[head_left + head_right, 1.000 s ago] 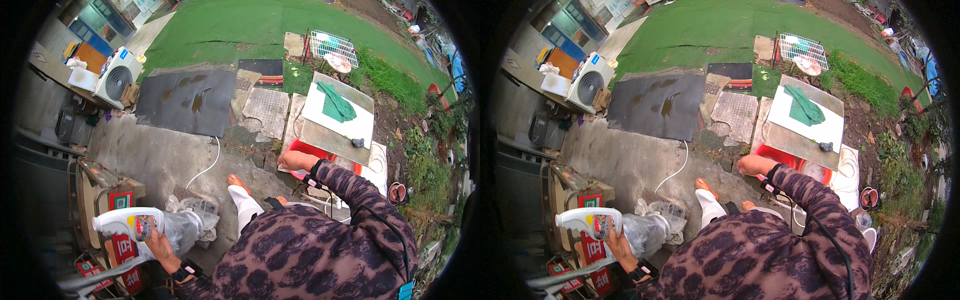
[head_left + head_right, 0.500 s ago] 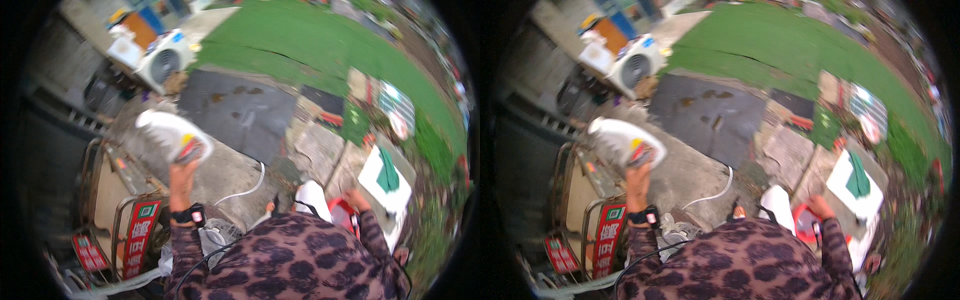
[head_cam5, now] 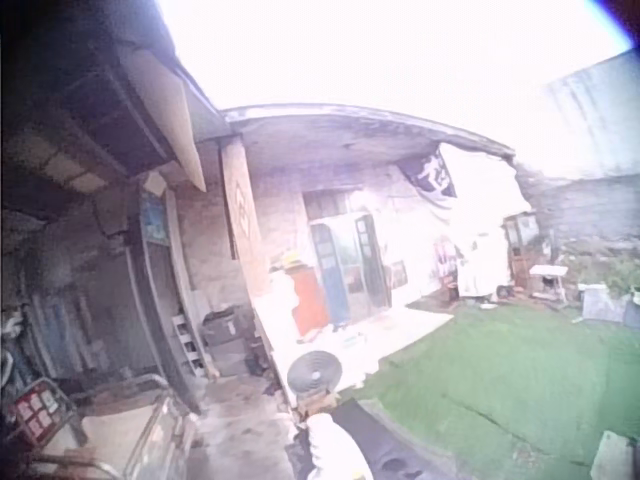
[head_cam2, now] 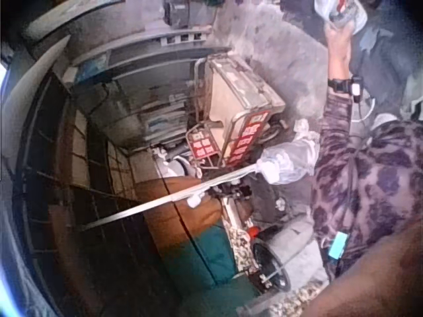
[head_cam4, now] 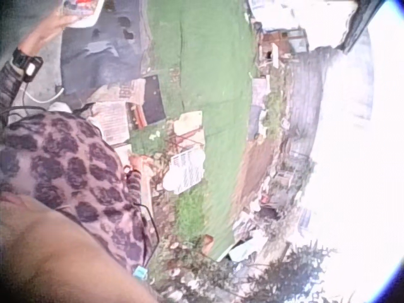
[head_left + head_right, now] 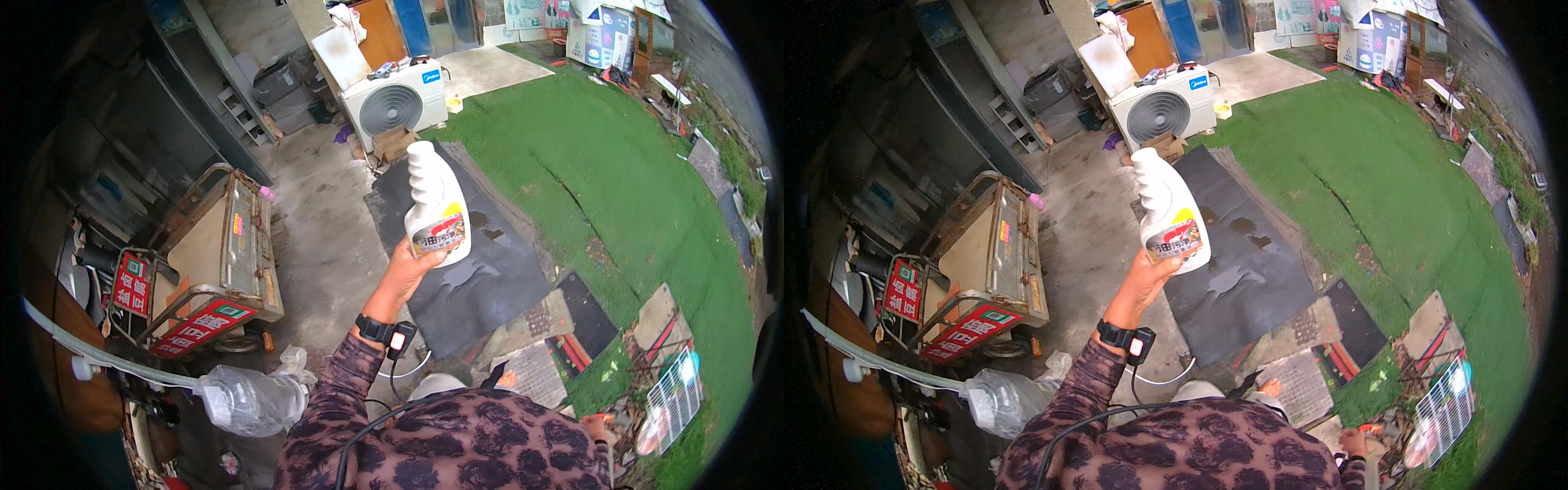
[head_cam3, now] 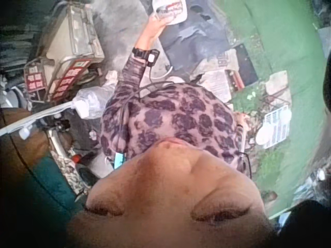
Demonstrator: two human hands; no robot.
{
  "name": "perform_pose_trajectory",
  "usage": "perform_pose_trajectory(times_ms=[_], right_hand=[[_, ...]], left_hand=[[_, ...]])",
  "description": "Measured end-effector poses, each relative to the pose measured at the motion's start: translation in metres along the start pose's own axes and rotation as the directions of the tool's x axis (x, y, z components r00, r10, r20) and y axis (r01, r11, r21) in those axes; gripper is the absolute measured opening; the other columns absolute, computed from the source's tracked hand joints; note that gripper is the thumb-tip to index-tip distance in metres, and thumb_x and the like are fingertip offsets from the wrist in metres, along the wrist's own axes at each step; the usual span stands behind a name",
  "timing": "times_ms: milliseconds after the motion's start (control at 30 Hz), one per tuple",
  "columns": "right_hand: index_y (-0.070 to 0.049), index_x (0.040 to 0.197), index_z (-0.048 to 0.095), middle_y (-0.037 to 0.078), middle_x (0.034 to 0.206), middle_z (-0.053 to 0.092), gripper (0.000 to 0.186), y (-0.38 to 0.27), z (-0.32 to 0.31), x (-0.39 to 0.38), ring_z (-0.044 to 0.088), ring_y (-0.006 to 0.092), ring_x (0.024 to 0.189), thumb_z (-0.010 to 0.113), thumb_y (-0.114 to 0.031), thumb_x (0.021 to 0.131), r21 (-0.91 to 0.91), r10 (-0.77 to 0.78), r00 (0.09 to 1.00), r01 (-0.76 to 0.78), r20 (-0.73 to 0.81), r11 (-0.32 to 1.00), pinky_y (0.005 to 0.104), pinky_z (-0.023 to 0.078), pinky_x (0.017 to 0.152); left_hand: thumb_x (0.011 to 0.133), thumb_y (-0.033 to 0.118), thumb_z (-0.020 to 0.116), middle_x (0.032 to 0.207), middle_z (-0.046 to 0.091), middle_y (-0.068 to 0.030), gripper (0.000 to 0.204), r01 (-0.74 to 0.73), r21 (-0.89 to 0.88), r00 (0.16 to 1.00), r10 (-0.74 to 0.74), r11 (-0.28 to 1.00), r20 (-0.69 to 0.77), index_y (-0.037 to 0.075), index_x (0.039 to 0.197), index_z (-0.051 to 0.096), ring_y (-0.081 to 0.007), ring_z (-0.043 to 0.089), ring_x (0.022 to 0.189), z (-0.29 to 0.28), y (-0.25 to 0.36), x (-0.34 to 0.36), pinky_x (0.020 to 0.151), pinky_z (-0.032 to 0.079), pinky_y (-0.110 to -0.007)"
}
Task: The person walks from an indoor area to an outdoor space carrying a bottle, then returns to a kitchen area. They remove the burner grate and the top cover of a portable gas stove, exposing the internal components.
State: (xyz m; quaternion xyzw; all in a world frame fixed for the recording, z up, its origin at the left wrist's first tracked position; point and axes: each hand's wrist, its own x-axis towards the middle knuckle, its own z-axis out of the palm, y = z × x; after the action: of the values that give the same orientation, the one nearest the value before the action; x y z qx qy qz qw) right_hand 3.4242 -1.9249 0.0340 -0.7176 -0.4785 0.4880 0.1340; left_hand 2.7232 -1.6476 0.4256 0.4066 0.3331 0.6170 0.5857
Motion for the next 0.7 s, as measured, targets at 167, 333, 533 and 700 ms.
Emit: perform_pose_trajectory(times_ms=[167, 333, 533, 700], right_hand=[[-0.003, 0.068, 0.064, -0.001, 0.064, 0.061, 0.017, -0.133, -0.135, 0.168, 0.052, 0.0104, 0.058, 0.062, -0.009, 0.083, -0.211, -0.12, 0.986, 0.093, -0.116, 0.973, 0.0327, 0.044, 0.053], [0.0, 0.096, 0.068, 0.002, 0.08, 0.067, 0.013, -0.244, -0.183, 0.309, 0.06, 0.0106, 0.07, 0.068, -0.009, 0.087, 0.038, -0.223, 0.962, 0.231, -0.155, 0.972, 0.029, 0.051, 0.065], [-0.001, 0.099, 0.071, 0.005, 0.083, 0.072, 0.02, -0.258, -0.242, 0.416, 0.064, 0.015, 0.076, 0.07, -0.017, 0.087, 0.105, -0.113, 0.991, 0.106, 0.069, 0.989, 0.0319, 0.053, 0.073], [-0.002, 0.076, 0.07, 0.014, 0.07, 0.069, 0.029, -0.178, -0.33, 0.448, 0.067, 0.0251, 0.066, 0.066, -0.029, 0.085, -0.464, -0.053, 0.997, 0.019, -0.06, 0.885, 0.039, 0.054, 0.064]], left_hand=[[0.084, 0.003, 0.075, 0.128, 0.062, -0.0108, 0.058, 0.014, -0.017, 0.991, -0.016, 1.0, -0.129, 0.001, 0.137, 0.049, -0.0228, 0.061, 0.119, 0.05, -0.032, 0.077, 0.106, 0.047, -0.038], [0.084, 0.005, 0.075, 0.13, 0.061, -0.0113, 0.061, -0.008, 0.051, 0.986, 0.016, 0.999, -0.167, 0.002, 0.138, 0.048, -0.0238, 0.061, 0.12, 0.071, -0.058, 0.164, 0.105, 0.048, -0.04], [0.082, 0.009, 0.078, 0.133, 0.06, -0.011, 0.07, -0.028, 0.075, 0.995, 0.035, 0.997, -0.094, 0.003, 0.143, 0.043, -0.0247, 0.058, 0.123, 0.097, -0.102, 0.328, 0.108, 0.046, -0.041], [0.081, 0.009, 0.078, 0.134, 0.059, -0.0114, 0.071, -0.007, -0.013, 0.998, 0.008, 1.0, 0.069, 0.001, 0.142, 0.044, -0.0237, 0.058, 0.123, 0.153, -0.141, 0.49, 0.108, 0.045, -0.04]])
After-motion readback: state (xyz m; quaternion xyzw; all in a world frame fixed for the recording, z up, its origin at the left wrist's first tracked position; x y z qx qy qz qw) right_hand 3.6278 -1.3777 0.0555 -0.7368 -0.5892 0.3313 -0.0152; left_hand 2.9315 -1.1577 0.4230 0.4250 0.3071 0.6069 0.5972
